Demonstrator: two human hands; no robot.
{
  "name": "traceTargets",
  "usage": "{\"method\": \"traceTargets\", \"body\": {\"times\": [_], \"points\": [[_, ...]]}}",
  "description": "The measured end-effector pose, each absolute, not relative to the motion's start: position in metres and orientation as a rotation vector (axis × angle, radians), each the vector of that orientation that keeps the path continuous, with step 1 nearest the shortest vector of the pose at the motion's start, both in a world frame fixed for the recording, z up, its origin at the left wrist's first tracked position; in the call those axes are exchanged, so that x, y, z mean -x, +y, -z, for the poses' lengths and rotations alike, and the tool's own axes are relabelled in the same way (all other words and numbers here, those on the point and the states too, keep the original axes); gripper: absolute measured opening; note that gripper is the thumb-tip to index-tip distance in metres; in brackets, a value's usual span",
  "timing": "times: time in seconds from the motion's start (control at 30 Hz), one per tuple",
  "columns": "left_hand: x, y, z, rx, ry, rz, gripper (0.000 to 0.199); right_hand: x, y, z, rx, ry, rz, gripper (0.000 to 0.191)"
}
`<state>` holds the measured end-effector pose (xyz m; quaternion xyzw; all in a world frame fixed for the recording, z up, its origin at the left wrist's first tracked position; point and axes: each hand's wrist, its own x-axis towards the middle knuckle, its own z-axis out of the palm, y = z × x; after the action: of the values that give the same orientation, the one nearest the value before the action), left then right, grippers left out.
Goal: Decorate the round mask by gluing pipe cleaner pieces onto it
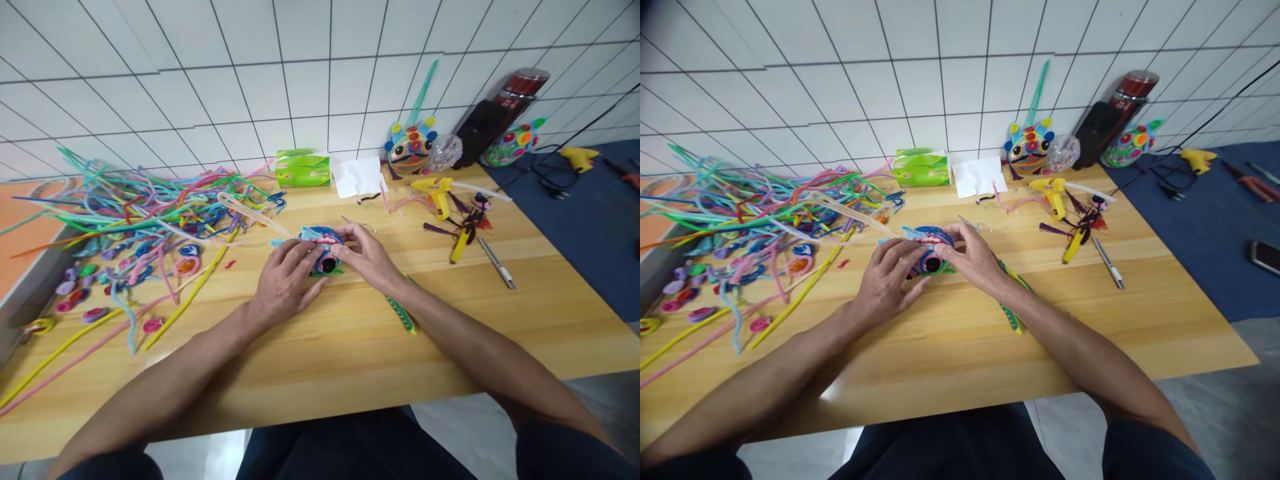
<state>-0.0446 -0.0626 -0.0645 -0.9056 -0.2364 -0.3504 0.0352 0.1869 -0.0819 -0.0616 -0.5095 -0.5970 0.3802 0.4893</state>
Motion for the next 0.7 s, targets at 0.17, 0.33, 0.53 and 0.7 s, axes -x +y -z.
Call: {"method": "traceTargets", "body": {"times": [0.17,0.33,0.53,0.7], "points": [[0.045,-0.062,0.065,2.795,-0.726,1.083,0.060,-0.185,-0.082,0.063,1.269,-1.432,-0.889,0.037],[0.047,-0.062,0.067,2.807,-0.739,1.066,0.060,-0.181,-0.082,0.059,1.307,-1.424,-0.851,0.033],[0.047,-0.064,0.068,2.807,-0.697,1.049,0.064,-0.176,-0.083,0.057,1.378,-1.394,-0.860,0.029],[0.045,-0.062,0.066,2.738,-0.655,1.033,0.065,-0.169,-0.085,0.058,1.473,-1.380,-0.821,0.029]]}}
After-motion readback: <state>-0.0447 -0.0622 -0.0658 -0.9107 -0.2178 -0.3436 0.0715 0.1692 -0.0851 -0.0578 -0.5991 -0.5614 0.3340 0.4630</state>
